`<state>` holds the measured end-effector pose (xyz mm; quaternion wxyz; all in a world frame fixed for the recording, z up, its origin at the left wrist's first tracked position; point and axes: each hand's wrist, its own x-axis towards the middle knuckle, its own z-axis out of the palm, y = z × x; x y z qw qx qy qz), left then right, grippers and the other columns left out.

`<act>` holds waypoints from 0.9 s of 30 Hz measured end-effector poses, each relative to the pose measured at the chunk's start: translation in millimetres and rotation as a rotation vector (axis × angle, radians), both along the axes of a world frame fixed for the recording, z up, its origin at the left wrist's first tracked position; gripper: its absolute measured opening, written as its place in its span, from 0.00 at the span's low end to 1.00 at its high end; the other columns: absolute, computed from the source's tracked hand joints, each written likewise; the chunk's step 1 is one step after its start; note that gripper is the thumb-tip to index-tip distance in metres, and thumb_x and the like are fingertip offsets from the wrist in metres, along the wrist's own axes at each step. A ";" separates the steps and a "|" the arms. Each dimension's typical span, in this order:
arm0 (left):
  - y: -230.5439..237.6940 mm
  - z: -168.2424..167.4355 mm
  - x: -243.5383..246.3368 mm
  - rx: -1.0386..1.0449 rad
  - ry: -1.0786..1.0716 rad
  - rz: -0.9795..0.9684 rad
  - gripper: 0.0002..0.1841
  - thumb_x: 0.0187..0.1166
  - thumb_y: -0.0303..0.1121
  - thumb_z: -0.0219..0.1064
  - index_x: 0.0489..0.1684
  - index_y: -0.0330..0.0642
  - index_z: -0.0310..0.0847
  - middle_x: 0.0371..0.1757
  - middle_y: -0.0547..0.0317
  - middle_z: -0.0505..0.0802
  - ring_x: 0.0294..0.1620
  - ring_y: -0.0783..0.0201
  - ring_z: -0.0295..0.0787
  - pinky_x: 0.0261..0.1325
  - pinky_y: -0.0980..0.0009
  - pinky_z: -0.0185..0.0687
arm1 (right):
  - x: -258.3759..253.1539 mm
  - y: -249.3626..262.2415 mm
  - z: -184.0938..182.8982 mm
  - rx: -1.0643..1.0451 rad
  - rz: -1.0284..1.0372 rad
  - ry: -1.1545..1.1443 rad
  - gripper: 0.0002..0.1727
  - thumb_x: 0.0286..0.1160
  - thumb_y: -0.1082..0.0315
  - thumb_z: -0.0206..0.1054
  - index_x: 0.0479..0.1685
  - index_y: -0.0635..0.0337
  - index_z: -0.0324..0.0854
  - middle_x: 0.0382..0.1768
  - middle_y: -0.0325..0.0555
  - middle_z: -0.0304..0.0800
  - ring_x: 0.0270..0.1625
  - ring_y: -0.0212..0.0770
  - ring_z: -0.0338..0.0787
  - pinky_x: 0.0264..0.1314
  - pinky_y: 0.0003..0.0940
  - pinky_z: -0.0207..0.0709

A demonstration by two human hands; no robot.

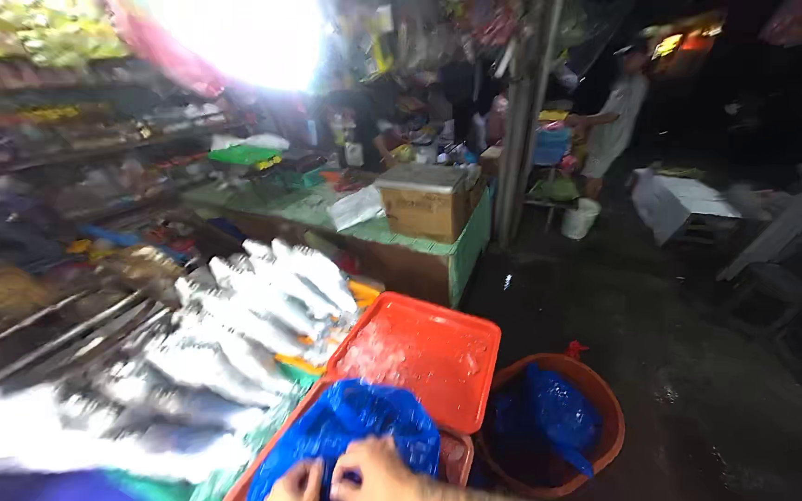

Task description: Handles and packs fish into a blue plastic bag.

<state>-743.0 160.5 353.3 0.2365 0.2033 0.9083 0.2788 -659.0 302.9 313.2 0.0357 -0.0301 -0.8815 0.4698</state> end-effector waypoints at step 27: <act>6.0 -25.3 -21.3 0.810 -0.742 1.304 0.10 0.78 0.33 0.65 0.51 0.41 0.77 0.41 0.49 0.86 0.36 0.56 0.84 0.36 0.56 0.82 | 14.8 18.6 -34.5 0.002 0.339 0.152 0.20 0.85 0.55 0.54 0.39 0.57 0.89 0.41 0.43 0.88 0.58 0.46 0.80 0.74 0.53 0.61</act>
